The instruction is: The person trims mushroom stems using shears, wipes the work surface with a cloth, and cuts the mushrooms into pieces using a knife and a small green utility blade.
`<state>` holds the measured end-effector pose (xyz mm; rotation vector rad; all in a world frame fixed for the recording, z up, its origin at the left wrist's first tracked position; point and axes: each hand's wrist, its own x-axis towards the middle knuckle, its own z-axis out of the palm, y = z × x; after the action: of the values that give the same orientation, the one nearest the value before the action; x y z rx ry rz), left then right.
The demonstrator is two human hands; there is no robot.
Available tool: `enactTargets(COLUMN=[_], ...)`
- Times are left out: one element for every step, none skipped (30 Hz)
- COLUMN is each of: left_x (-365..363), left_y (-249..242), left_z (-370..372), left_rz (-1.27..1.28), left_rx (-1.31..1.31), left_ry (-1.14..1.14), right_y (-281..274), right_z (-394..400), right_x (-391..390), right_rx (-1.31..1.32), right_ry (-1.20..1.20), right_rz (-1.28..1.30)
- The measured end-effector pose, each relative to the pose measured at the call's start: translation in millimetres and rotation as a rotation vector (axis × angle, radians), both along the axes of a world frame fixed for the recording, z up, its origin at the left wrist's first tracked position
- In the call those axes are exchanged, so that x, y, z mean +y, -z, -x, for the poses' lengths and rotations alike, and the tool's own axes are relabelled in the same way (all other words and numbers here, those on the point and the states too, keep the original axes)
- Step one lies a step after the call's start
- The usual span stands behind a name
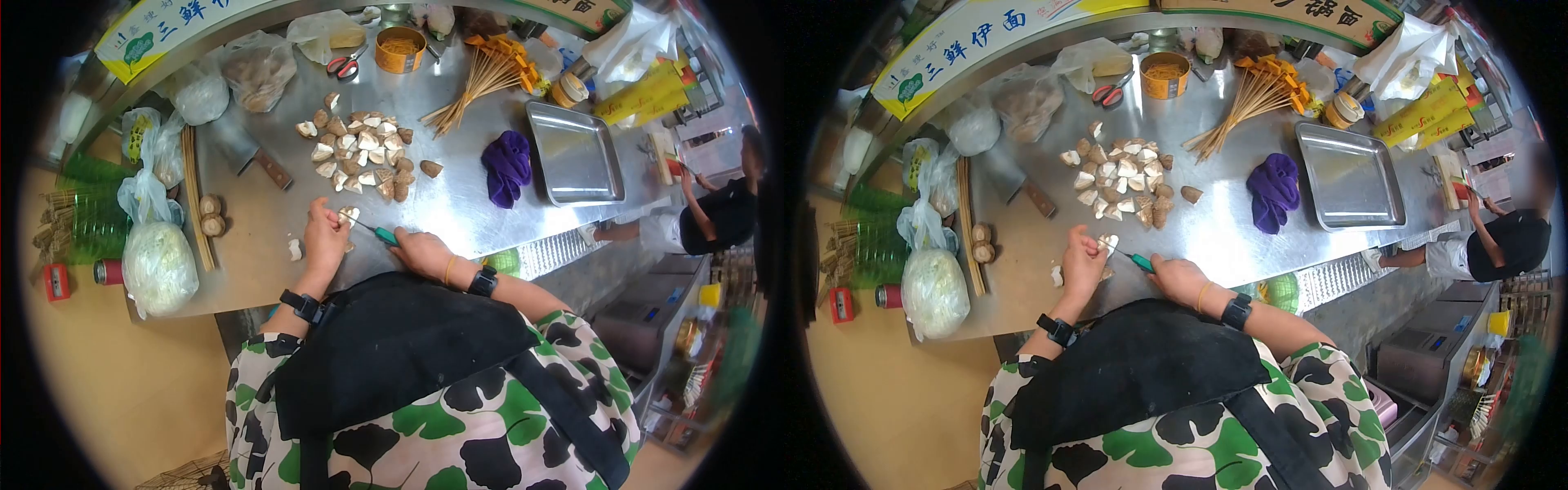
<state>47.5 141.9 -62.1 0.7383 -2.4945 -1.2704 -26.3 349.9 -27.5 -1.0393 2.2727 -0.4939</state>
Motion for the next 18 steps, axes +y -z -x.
enactTargets(left_x=[-0.3, -1.0, -1.7, -2.1, -2.0, -1.5, -2.0, -2.3, -3.4, -5.4, -7.7, -8.7, -8.6, -7.6, -7.2, -8.3, -10.2, -11.9], left_y=[-0.3, 2.0, 6.6, 10.5, 12.5, 13.8, 14.0, 14.6, 14.4, 13.9, 12.2, 11.5, 11.6, 8.5, 4.3, 1.5, 3.3, 7.3], left_z=[-0.8, -1.5, -2.0, -2.3, -2.7, -3.3, -2.7, -3.1, -2.3, -1.4, 0.0, 0.9, 0.8, 1.3, 3.1, 5.7, 7.9, 9.4], left_rz=[-0.005, -0.004, -0.003, -0.002, 0.011, 0.025, 0.042, 0.032, 0.026, 0.020, -0.007, -0.037, -0.070, -0.105, -0.138, -0.172, -0.181, -0.193], left_rx=[0.003, 0.006, 0.010, 0.014, 0.022, 0.028, 0.039, 0.031, 0.031, 0.028, 0.028, 0.027, 0.022, 0.044, 0.066, 0.089, 0.127, 0.162], left_ry=[0.004, 0.009, 0.014, 0.020, 0.025, 0.031, 0.039, 0.044, 0.044, 0.044, 0.041, 0.037, 0.035, 0.027, 0.023, 0.019, 0.036, 0.054], right_y=[0.9, 2.4, 4.2, 5.4, 4.2, 1.1, -1.4, 0.7, 4.8, 6.2, 3.9, 1.9, 0.7, 1.3, 3.0, 3.8, 3.8, 4.1], right_z=[0.3, 0.7, 1.2, 1.9, 3.0, 4.0, 5.2, 5.0, 7.2, 9.3, 11.4, 14.0, 15.1, 14.3, 13.6, 14.4, 15.1, 14.5], right_x=[-1.5, -3.0, -4.6, -6.5, -9.9, -13.9, -16.3, -14.5, -11.8, -9.6, -7.9, -4.5, -0.1, 5.2, 10.2, 12.2, 13.2, 15.0], right_rx=[-0.002, 0.000, 0.002, 0.005, 0.013, 0.019, 0.031, 0.034, 0.046, 0.055, 0.044, 0.031, 0.015, 0.007, -0.001, -0.008, 0.001, 0.008], right_ry=[-0.006, -0.009, -0.011, -0.012, -0.029, -0.044, -0.058, -0.050, -0.046, -0.043, -0.022, -0.004, 0.015, 0.026, 0.039, 0.053, 0.062, 0.073], right_rz=[-0.004, -0.013, -0.023, -0.033, -0.069, -0.106, -0.138, -0.140, -0.140, -0.139, -0.148, -0.160, -0.175, -0.153, -0.129, -0.105, -0.077, -0.053])
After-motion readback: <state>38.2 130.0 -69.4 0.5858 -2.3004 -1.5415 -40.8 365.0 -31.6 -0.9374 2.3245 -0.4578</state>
